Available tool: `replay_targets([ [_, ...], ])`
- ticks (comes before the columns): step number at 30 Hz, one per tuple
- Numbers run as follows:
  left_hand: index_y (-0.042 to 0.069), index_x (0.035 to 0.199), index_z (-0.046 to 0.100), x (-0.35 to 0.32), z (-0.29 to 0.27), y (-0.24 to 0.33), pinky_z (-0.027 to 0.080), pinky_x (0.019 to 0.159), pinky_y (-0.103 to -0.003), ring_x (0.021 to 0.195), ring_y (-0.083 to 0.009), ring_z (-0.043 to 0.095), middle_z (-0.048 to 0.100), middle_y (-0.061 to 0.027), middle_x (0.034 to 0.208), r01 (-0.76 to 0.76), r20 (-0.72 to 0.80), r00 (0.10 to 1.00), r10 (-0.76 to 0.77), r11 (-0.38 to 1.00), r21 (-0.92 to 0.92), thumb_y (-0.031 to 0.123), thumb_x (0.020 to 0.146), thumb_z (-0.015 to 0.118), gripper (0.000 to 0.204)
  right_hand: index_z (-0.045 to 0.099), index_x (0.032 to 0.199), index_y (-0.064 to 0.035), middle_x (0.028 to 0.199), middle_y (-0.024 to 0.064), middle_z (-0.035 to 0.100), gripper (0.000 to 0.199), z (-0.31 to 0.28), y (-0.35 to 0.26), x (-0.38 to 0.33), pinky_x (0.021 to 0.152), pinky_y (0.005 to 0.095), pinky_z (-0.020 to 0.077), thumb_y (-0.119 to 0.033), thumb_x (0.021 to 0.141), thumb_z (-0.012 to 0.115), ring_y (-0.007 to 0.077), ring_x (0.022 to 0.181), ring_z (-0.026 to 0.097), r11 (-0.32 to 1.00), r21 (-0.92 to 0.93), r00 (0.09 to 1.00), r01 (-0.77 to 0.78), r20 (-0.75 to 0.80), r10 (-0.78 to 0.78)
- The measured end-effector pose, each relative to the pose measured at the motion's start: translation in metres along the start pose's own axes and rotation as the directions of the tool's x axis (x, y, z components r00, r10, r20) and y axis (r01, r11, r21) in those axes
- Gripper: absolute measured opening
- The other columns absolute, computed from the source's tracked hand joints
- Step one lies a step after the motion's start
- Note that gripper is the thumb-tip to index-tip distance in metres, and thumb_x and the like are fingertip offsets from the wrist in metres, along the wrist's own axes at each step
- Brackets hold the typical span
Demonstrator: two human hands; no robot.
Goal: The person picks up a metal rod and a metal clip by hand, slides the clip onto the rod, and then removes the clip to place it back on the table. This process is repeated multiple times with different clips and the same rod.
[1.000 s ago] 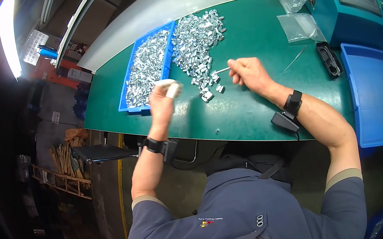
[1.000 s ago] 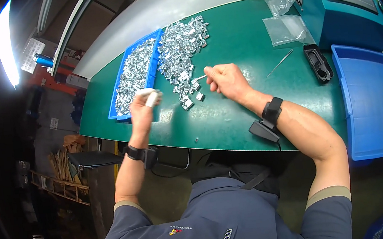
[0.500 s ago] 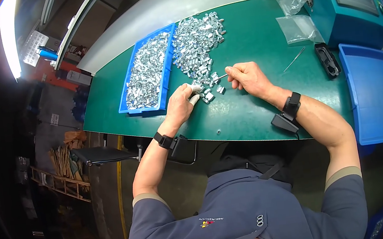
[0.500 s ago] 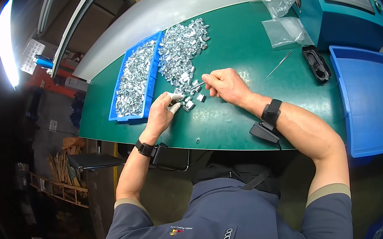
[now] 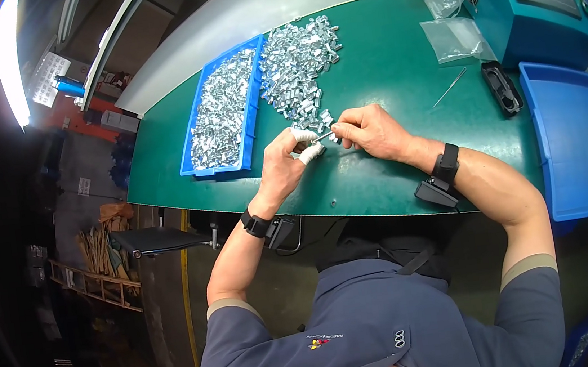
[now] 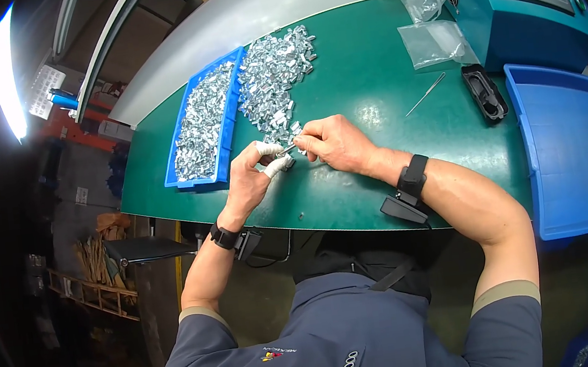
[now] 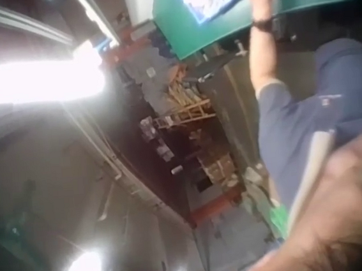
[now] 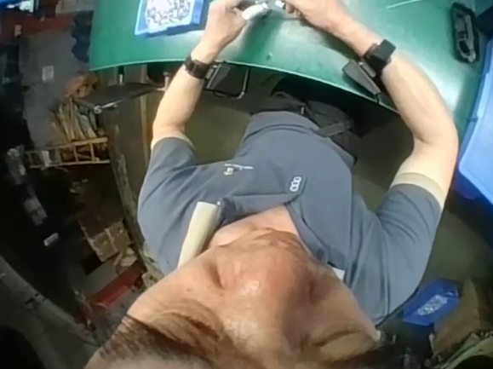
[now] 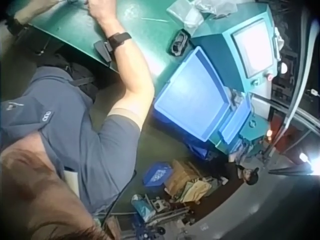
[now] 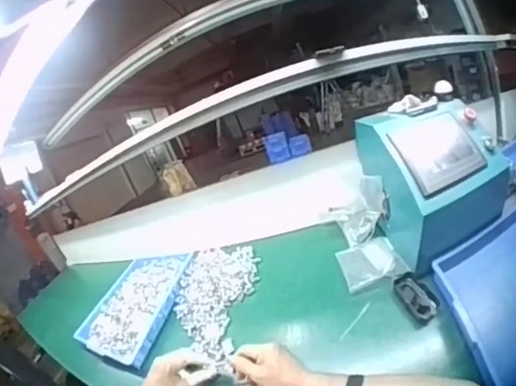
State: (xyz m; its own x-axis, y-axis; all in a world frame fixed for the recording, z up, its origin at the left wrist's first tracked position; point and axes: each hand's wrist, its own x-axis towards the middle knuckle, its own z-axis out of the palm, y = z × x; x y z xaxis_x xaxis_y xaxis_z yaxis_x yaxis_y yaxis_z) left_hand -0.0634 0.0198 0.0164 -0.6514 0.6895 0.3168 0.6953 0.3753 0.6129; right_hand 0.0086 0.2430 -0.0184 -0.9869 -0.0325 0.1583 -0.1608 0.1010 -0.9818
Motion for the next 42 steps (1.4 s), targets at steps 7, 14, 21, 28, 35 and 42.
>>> replay_targets([
  [7,0.007,0.098,0.076,0.004,0.006,0.006,0.053,0.068,-0.036,0.078,-0.0254,0.065,0.064,-0.0074,0.084,-0.137,-0.001,0.990,0.141,0.967,0.215,0.009,0.078,0.082,0.021,0.070,0.082,-0.0021,0.067,0.0076,0.068,0.031,0.005,0.003,-0.003,0.058,0.0338,0.0489,-0.028,0.098,0.063,0.0160,0.059,0.063,0.981,-0.130,0.983,0.146,-0.088,-0.158],
  [14,0.007,0.095,0.075,0.007,0.012,0.007,0.052,0.067,-0.040,0.078,-0.0279,0.063,0.062,-0.0075,0.081,-0.195,0.009,0.979,0.202,0.932,0.307,0.011,0.078,0.082,0.019,0.070,0.078,-0.0038,0.060,0.0072,0.065,0.037,0.002,-0.007,-0.005,0.055,0.0354,0.0489,-0.032,0.099,0.061,0.0185,0.054,0.061,0.984,-0.176,0.999,0.038,-0.021,-0.042],
  [21,0.005,0.093,0.075,0.004,0.019,0.009,0.051,0.067,-0.040,0.075,-0.0283,0.062,0.061,-0.0082,0.080,-0.161,-0.009,0.986,0.169,0.955,0.248,0.011,0.077,0.082,0.019,0.070,0.072,-0.0051,0.057,0.0058,0.064,0.043,0.003,-0.003,-0.005,0.052,0.0352,0.0474,-0.036,0.100,0.060,0.0168,0.050,0.060,0.977,-0.214,0.999,0.023,-0.032,-0.030],
  [28,0.005,0.095,0.075,0.008,0.024,0.016,0.047,0.062,-0.038,0.070,-0.0263,0.059,0.059,-0.0082,0.077,-0.186,-0.037,0.979,0.203,0.945,0.271,0.009,0.077,0.083,0.020,0.068,0.071,-0.0036,0.056,0.0042,0.063,0.048,0.005,-0.001,-0.004,0.049,0.0305,0.0453,-0.039,0.102,0.059,0.0124,0.050,0.058,0.995,-0.080,0.998,-0.061,0.021,0.063],
  [35,0.007,0.094,0.075,-0.001,-0.007,-0.012,0.051,0.067,-0.036,0.076,-0.0258,0.064,0.066,-0.0083,0.082,-0.150,-0.063,0.981,0.186,0.915,0.376,0.010,0.078,0.083,0.018,0.069,0.076,-0.0026,0.058,0.0024,0.063,0.046,0.000,0.002,0.000,0.049,0.0264,0.0438,-0.038,0.103,0.058,0.0086,0.051,0.055,0.999,-0.038,0.995,0.000,-0.098,-0.003],
  [42,0.007,0.113,0.072,0.004,-0.079,-0.040,0.053,0.085,-0.041,0.098,-0.0320,0.066,0.070,-0.0135,0.100,0.021,-0.222,0.961,0.163,0.760,0.649,0.013,0.082,0.081,0.033,0.066,0.076,-0.0031,0.060,0.0015,0.062,0.047,-0.010,0.011,0.005,0.048,0.0253,0.0419,-0.039,0.104,0.056,0.0071,0.051,0.054,0.999,-0.024,0.967,-0.021,-0.256,0.015],
])
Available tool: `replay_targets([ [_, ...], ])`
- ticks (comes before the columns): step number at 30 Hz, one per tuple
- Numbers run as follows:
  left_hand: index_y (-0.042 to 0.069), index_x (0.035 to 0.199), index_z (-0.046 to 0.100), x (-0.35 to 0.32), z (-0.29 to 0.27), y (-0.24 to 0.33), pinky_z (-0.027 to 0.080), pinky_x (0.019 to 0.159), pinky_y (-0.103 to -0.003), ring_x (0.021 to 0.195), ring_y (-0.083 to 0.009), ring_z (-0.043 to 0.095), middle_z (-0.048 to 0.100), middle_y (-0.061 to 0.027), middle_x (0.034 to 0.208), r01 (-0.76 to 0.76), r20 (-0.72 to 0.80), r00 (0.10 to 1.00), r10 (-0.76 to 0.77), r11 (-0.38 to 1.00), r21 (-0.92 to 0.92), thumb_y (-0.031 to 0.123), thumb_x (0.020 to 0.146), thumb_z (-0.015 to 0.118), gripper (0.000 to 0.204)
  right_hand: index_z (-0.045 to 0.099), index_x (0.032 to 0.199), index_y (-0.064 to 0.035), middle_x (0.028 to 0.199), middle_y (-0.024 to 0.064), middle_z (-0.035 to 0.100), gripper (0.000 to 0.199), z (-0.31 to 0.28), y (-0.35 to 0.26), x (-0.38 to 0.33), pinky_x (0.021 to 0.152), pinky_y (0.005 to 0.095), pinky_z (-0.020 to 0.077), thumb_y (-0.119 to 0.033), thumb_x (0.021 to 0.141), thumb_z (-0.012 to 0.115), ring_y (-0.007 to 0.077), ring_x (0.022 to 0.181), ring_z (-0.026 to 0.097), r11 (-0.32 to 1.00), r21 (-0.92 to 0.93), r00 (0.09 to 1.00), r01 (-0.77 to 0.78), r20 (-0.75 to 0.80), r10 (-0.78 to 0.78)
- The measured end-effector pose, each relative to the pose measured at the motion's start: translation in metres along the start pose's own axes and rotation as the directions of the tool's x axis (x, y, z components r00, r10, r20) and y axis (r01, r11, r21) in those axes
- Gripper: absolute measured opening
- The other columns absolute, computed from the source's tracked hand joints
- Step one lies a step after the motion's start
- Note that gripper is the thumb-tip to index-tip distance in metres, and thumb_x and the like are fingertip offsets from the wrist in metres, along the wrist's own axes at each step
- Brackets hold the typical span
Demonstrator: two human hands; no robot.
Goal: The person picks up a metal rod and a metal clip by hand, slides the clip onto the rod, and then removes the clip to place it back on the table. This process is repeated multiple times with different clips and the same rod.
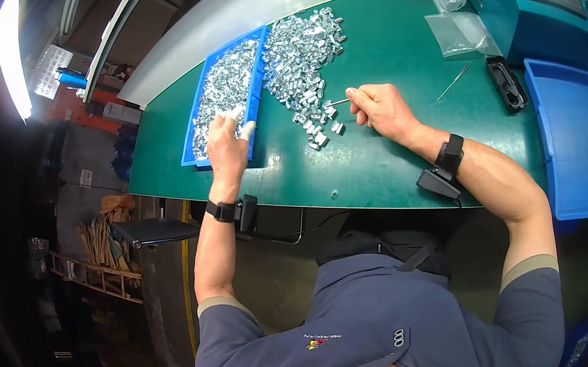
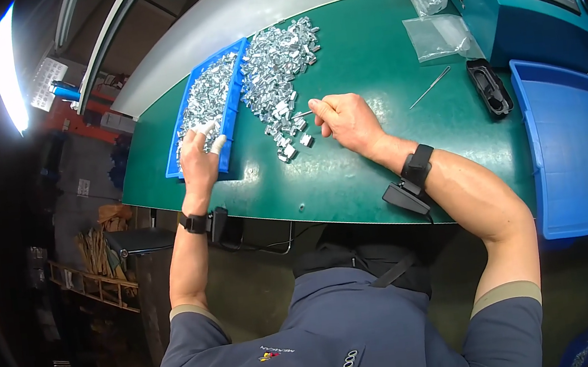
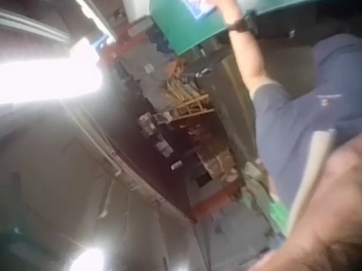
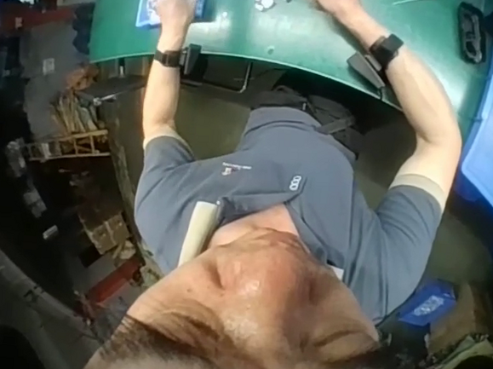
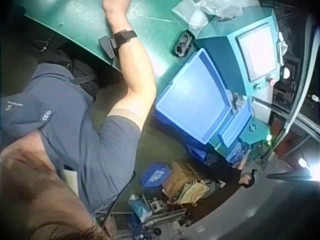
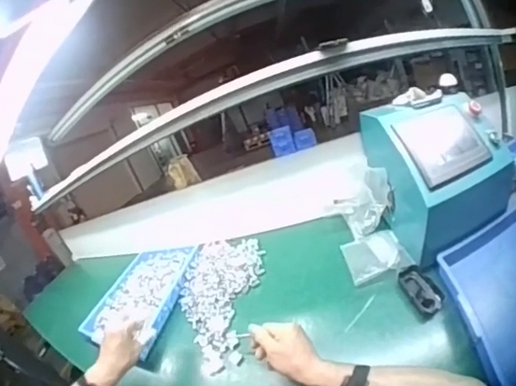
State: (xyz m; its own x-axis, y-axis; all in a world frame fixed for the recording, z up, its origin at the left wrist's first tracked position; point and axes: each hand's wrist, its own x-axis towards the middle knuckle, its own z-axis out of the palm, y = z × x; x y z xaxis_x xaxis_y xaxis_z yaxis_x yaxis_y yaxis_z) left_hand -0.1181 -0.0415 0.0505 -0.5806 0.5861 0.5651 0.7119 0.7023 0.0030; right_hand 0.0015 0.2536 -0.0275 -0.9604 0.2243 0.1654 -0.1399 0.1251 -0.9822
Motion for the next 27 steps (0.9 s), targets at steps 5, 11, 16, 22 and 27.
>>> replay_targets([
  [5,0.008,0.108,0.073,-0.029,0.027,0.066,0.054,0.079,-0.035,0.089,-0.0273,0.067,0.069,-0.0105,0.096,0.015,0.300,0.950,0.086,0.948,-0.317,0.011,0.081,0.082,0.029,0.067,0.076,-0.0031,0.060,0.0015,0.062,0.046,0.003,0.004,0.001,0.048,0.0248,0.0430,-0.038,0.104,0.056,0.0073,0.052,0.054,1.000,-0.008,1.000,-0.007,0.025,0.007],
  [11,0.004,0.107,0.072,-0.034,0.042,0.061,0.054,0.075,-0.028,0.085,-0.0163,0.069,0.071,-0.0055,0.096,0.170,0.298,0.954,-0.026,0.868,-0.467,0.006,0.088,0.077,0.020,0.069,0.081,-0.0023,0.064,0.0027,0.065,0.040,0.007,-0.006,-0.007,0.052,0.0246,0.0457,-0.034,0.104,0.058,0.0080,0.055,0.057,0.999,0.035,0.984,-0.033,0.179,0.026],
  [16,0.000,0.109,0.069,-0.039,0.045,0.065,0.054,0.084,-0.026,0.092,-0.0110,0.068,0.072,-0.0046,0.105,0.516,0.441,0.854,-0.278,0.334,-0.789,0.004,0.094,0.072,0.015,0.070,0.087,-0.0014,0.070,0.0032,0.067,0.033,0.010,-0.009,-0.009,0.055,0.0246,0.0469,-0.029,0.103,0.059,0.0082,0.061,0.059,0.998,0.058,0.951,-0.040,0.307,0.020],
  [22,0.001,0.113,0.068,-0.038,0.046,0.076,0.056,0.083,-0.028,0.090,-0.0149,0.069,0.072,-0.0075,0.104,0.538,0.500,0.809,-0.309,0.049,-0.841,0.006,0.095,0.070,0.019,0.069,0.086,-0.0018,0.068,0.0027,0.067,0.032,0.011,0.001,-0.005,0.055,0.0272,0.0478,-0.028,0.101,0.060,0.0084,0.059,0.059,0.993,0.119,0.967,-0.001,0.254,-0.030],
  [27,0.001,0.113,0.068,-0.037,0.047,0.082,0.057,0.081,-0.028,0.089,-0.0165,0.070,0.072,-0.0096,0.103,0.551,0.524,0.787,-0.325,-0.011,-0.834,0.005,0.095,0.070,0.018,0.069,0.087,-0.0016,0.071,0.0022,0.069,0.030,0.010,-0.001,-0.005,0.056,0.0275,0.0483,-0.027,0.100,0.061,0.0086,0.061,0.059,0.992,0.126,0.974,0.009,0.224,-0.038],
])
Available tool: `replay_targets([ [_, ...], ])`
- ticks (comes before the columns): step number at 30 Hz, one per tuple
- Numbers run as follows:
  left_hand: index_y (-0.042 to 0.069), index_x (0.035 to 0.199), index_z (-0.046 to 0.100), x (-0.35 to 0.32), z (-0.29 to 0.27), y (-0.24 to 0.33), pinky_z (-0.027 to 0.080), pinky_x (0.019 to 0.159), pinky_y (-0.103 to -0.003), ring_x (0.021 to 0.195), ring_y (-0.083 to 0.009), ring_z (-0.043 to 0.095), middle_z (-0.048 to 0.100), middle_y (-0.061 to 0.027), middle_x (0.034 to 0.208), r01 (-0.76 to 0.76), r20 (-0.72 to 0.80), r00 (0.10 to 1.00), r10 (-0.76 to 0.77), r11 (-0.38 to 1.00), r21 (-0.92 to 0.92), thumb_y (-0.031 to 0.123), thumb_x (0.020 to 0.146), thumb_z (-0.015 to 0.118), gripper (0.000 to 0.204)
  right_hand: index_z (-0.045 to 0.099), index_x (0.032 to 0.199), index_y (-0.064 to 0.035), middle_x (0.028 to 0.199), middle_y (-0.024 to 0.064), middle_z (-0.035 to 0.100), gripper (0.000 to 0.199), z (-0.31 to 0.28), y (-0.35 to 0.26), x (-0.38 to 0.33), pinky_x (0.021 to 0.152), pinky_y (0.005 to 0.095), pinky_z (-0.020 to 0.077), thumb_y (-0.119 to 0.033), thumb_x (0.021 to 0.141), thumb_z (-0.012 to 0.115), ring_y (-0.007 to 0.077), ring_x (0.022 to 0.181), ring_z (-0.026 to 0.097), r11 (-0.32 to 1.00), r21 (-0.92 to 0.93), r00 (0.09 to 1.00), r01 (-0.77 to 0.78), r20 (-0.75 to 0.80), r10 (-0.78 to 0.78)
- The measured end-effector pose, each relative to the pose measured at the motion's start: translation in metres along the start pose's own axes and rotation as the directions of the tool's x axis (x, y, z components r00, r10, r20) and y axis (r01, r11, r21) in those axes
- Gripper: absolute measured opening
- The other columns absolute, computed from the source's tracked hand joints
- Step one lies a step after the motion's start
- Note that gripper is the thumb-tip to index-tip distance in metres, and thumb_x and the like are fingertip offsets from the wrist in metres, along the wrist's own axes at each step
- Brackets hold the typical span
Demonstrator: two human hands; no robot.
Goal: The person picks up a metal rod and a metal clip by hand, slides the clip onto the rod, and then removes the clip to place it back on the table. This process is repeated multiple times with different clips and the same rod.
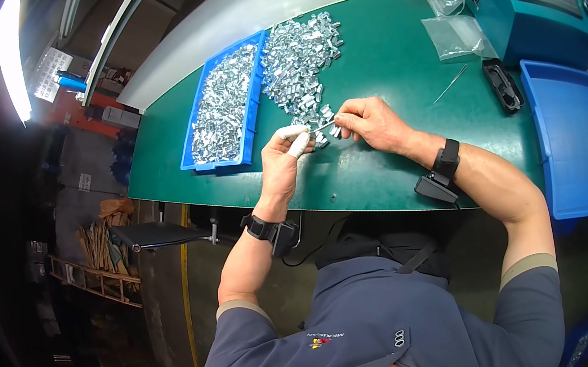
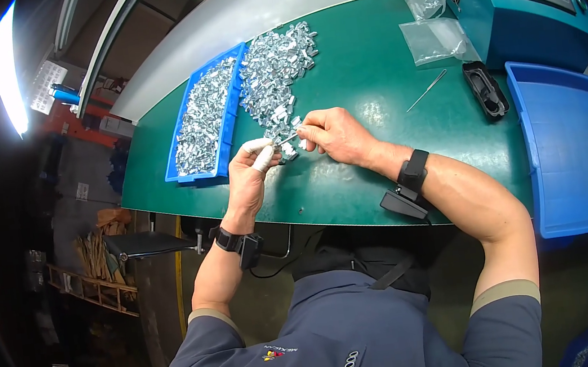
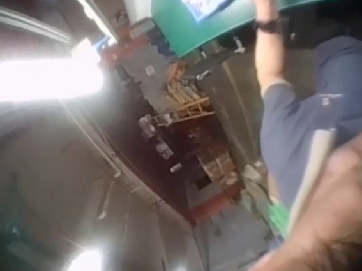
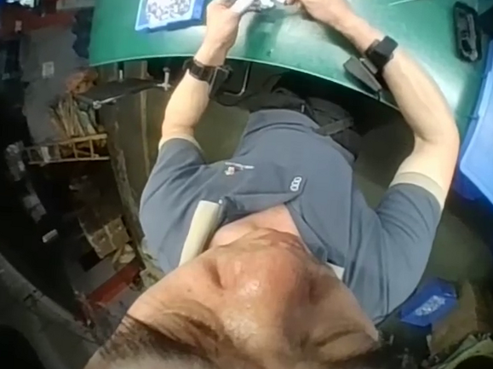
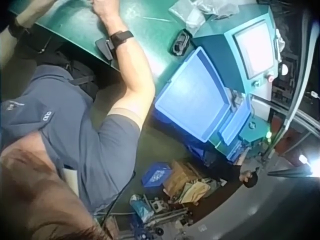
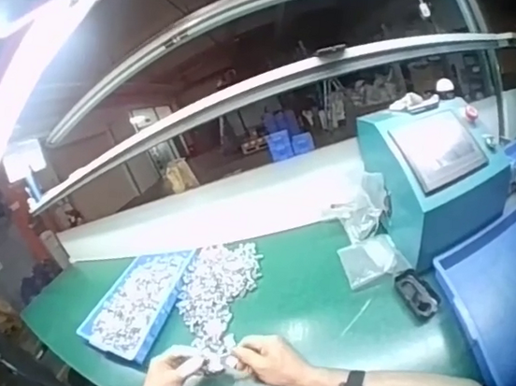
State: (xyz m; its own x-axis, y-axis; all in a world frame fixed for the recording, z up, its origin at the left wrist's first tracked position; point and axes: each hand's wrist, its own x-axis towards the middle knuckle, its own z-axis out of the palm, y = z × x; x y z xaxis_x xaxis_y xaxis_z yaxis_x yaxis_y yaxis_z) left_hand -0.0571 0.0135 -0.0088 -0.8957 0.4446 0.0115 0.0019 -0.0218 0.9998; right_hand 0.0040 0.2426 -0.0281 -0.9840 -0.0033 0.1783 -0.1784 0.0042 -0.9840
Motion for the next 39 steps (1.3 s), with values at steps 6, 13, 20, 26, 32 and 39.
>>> replay_targets([
  [6,0.001,0.111,0.068,-0.001,0.012,-0.004,0.056,0.081,-0.028,0.089,-0.0153,0.070,0.072,-0.0074,0.101,-0.064,0.028,0.998,0.063,0.997,0.032,0.006,0.095,0.070,0.017,0.069,0.084,-0.0016,0.069,0.0021,0.068,0.032,0.003,-0.005,-0.003,0.055,0.0274,0.0475,-0.028,0.100,0.061,0.0093,0.059,0.059,0.996,-0.051,0.996,0.075,-0.036,-0.077],
  [13,0.002,0.111,0.069,0.000,0.025,-0.003,0.056,0.081,-0.028,0.088,-0.0140,0.069,0.072,-0.0065,0.101,-0.094,0.077,0.993,0.091,0.995,0.036,0.006,0.095,0.070,0.016,0.070,0.082,-0.0029,0.064,0.0014,0.065,0.038,0.003,-0.005,-0.006,0.052,0.0252,0.0448,-0.032,0.104,0.058,0.0067,0.055,0.055,0.997,-0.019,0.993,-0.079,0.088,0.081],
  [20,0.001,0.109,0.070,0.028,-0.065,0.012,0.053,0.082,-0.027,0.086,-0.0122,0.066,0.072,-0.0057,0.098,-0.314,-0.053,0.932,0.359,0.870,0.381,0.006,0.093,0.072,0.017,0.068,0.080,-0.0035,0.065,0.0010,0.065,0.040,-0.009,0.005,0.006,0.052,0.0237,0.0444,-0.034,0.104,0.057,0.0062,0.055,0.054,0.997,-0.042,0.995,-0.072,-0.071,0.069],
  [26,0.004,0.113,0.070,0.058,-0.107,0.043,0.053,0.086,-0.036,0.096,-0.0265,0.068,0.072,-0.0129,0.106,-0.349,0.175,0.718,0.674,0.130,0.928,0.008,0.086,0.077,0.028,0.068,0.081,-0.0036,0.065,0.0009,0.064,0.041,-0.012,0.005,0.006,0.052,0.0229,0.0439,-0.036,0.105,0.057,0.0063,0.056,0.055,0.998,0.015,0.979,-0.060,-0.193,0.061],
  [32,0.006,0.099,0.072,0.058,-0.044,-0.003,0.050,0.082,-0.042,0.092,-0.0316,0.062,0.063,-0.0105,0.090,-0.388,0.302,0.874,0.382,0.172,0.905,0.017,0.085,0.078,0.020,0.067,0.082,-0.0027,0.066,0.0016,0.065,0.041,-0.009,0.006,0.004,0.052,0.0230,0.0439,-0.035,0.105,0.057,0.0062,0.056,0.056,0.998,-0.036,0.985,-0.045,-0.170,0.039],
  [39,0.002,0.097,0.070,0.037,-0.031,0.001,0.054,0.080,-0.035,0.088,-0.0270,0.067,0.068,-0.0114,0.092,-0.454,0.289,0.848,0.444,0.329,0.828,0.004,0.084,0.077,0.015,0.070,0.086,-0.0023,0.069,0.0023,0.068,0.031,-0.004,0.004,0.000,0.053,0.0295,0.0456,-0.029,0.099,0.062,0.0099,0.056,0.057,0.998,-0.052,0.995,-0.037,-0.093,0.032],
])
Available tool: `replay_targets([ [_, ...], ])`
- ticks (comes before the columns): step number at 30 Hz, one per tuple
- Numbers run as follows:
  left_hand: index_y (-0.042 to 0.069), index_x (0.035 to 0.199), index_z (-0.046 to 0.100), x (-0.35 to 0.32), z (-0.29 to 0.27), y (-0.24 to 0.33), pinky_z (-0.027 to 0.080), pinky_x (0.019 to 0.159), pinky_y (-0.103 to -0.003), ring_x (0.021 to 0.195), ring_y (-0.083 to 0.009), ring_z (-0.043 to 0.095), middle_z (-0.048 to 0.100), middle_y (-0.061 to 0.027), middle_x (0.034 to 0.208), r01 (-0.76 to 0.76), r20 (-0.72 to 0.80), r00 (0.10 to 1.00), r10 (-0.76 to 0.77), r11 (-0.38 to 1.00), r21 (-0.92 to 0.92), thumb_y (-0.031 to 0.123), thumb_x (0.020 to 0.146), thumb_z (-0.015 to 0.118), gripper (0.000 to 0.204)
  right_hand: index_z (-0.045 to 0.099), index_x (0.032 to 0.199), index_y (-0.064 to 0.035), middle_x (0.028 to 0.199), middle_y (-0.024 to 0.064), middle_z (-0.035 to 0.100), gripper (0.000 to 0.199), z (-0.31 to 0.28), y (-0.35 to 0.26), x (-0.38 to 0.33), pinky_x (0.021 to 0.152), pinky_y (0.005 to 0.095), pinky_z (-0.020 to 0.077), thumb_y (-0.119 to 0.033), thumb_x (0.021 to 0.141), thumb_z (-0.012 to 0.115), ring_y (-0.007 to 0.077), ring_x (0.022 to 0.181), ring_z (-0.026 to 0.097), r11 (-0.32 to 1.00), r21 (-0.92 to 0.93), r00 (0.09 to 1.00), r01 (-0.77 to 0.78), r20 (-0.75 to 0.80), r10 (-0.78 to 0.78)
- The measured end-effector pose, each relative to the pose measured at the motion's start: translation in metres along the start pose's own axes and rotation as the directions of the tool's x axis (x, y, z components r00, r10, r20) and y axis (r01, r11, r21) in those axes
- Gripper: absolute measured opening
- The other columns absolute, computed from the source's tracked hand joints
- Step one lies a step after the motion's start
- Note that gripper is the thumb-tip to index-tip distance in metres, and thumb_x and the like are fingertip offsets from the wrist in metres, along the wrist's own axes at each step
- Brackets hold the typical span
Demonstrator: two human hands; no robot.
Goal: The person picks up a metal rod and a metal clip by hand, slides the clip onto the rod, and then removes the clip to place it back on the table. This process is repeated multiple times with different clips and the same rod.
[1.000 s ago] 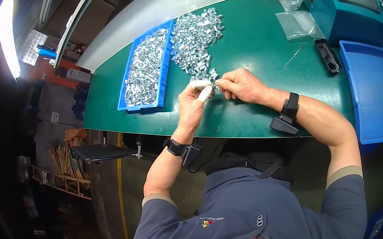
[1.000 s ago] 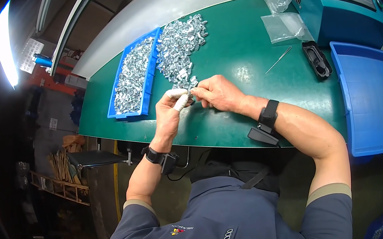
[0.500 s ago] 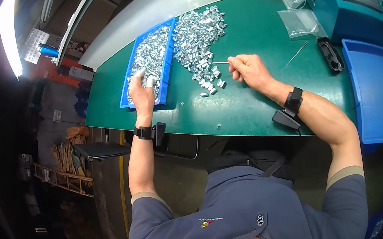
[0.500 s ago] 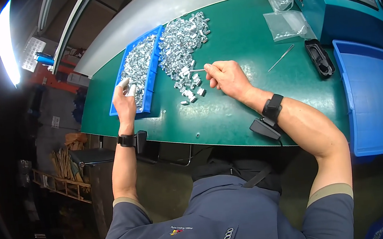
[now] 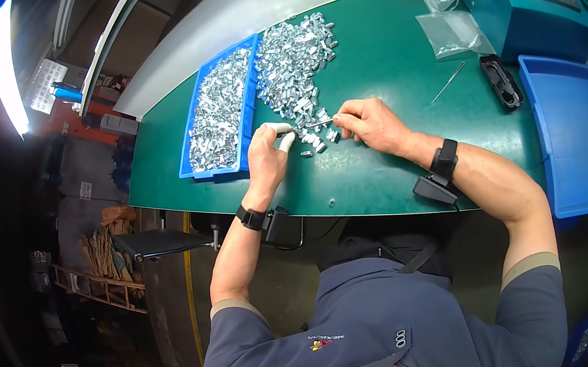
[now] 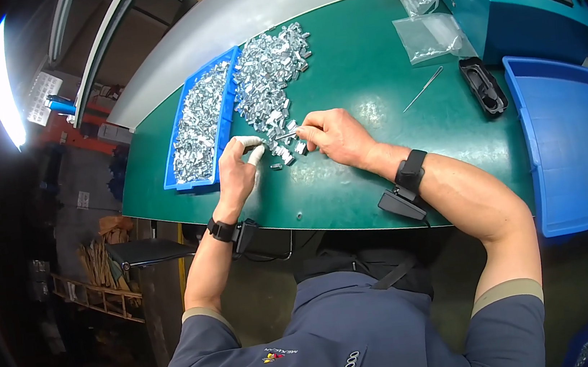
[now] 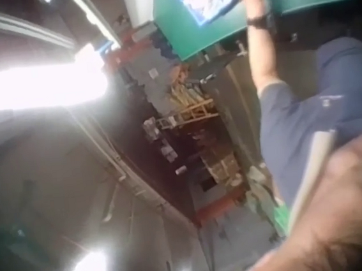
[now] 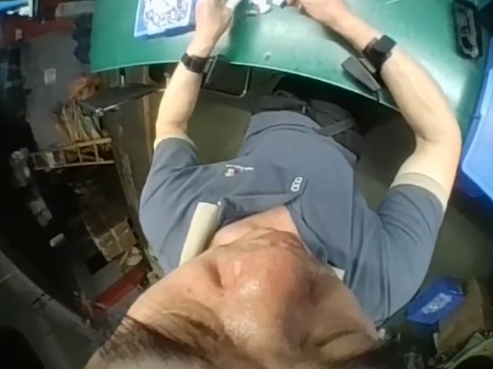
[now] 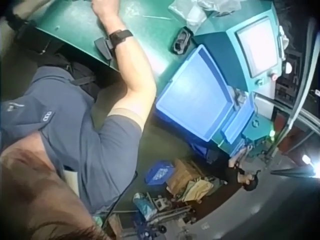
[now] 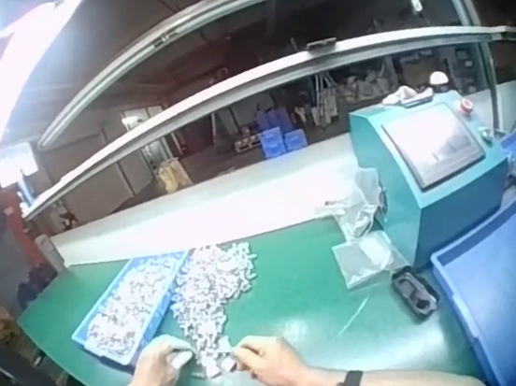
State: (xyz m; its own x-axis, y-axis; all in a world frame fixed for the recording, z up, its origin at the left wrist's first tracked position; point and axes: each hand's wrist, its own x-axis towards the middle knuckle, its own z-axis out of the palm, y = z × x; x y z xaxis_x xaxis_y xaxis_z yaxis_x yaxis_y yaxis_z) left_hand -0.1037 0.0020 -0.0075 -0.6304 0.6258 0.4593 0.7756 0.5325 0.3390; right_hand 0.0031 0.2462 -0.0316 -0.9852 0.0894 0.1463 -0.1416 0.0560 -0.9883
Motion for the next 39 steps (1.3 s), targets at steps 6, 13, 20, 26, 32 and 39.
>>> replay_targets([
  [6,0.003,0.097,0.068,0.008,-0.003,0.038,0.053,0.078,-0.034,0.089,-0.0256,0.067,0.068,-0.0096,0.093,-0.113,0.015,0.993,0.115,0.989,-0.092,-0.002,0.081,0.078,0.020,0.070,0.085,-0.0017,0.068,0.0041,0.068,0.030,-0.001,-0.003,0.001,0.055,0.0308,0.0465,-0.028,0.098,0.062,0.0115,0.057,0.058,0.999,-0.042,0.999,0.030,0.013,-0.029],
  [13,0.004,0.095,0.069,0.014,-0.005,0.056,0.052,0.074,-0.037,0.085,-0.0286,0.065,0.067,-0.0095,0.089,-0.190,0.060,0.980,0.191,0.982,-0.021,0.001,0.079,0.080,0.020,0.071,0.082,-0.0017,0.066,0.0055,0.068,0.034,-0.001,-0.006,-0.002,0.055,0.0319,0.0470,-0.030,0.099,0.061,0.0131,0.056,0.060,0.994,-0.100,0.999,0.037,0.027,-0.034],
  [20,0.006,0.095,0.069,0.016,0.001,0.067,0.052,0.073,-0.039,0.084,-0.0288,0.064,0.067,-0.0085,0.088,-0.208,0.078,0.975,0.209,0.978,-0.019,0.004,0.078,0.080,0.020,0.070,0.076,-0.0024,0.058,0.0051,0.065,0.044,0.002,-0.010,-0.003,0.050,0.0319,0.0462,-0.035,0.102,0.057,0.0132,0.051,0.059,0.993,-0.115,0.995,-0.017,0.095,0.028],
  [26,0.008,0.096,0.069,0.014,-0.037,0.003,0.052,0.082,-0.038,0.091,-0.0285,0.066,0.069,-0.0080,0.093,-0.169,-0.030,0.984,0.176,0.972,0.166,0.003,0.082,0.077,0.017,0.067,0.079,-0.0029,0.061,0.0022,0.064,0.042,-0.004,-0.004,0.002,0.049,0.0260,0.0439,-0.035,0.104,0.056,0.0079,0.052,0.056,0.998,-0.065,0.999,-0.003,-0.046,0.000],
  [32,0.007,0.107,0.071,0.004,-0.064,-0.006,0.052,0.087,-0.041,0.097,-0.0327,0.065,0.069,-0.0119,0.102,-0.113,-0.041,0.992,0.123,0.973,0.199,0.007,0.081,0.079,0.026,0.067,0.080,-0.0029,0.063,0.0007,0.064,0.042,-0.008,0.002,0.001,0.049,0.0247,0.0434,-0.035,0.105,0.056,0.0075,0.053,0.055,0.999,-0.037,0.994,-0.038,-0.105,0.034],
  [39,0.005,0.099,0.071,-0.027,-0.013,0.033,0.053,0.080,-0.037,0.092,-0.0273,0.066,0.067,-0.0101,0.093,-0.051,0.147,0.988,0.046,0.998,0.029,0.005,0.081,0.079,0.020,0.069,0.087,-0.0009,0.071,0.0025,0.067,0.032,0.006,-0.009,-0.005,0.055,0.0265,0.0478,-0.028,0.101,0.060,0.0082,0.060,0.058,0.998,-0.053,0.995,-0.017,0.102,0.022],
])
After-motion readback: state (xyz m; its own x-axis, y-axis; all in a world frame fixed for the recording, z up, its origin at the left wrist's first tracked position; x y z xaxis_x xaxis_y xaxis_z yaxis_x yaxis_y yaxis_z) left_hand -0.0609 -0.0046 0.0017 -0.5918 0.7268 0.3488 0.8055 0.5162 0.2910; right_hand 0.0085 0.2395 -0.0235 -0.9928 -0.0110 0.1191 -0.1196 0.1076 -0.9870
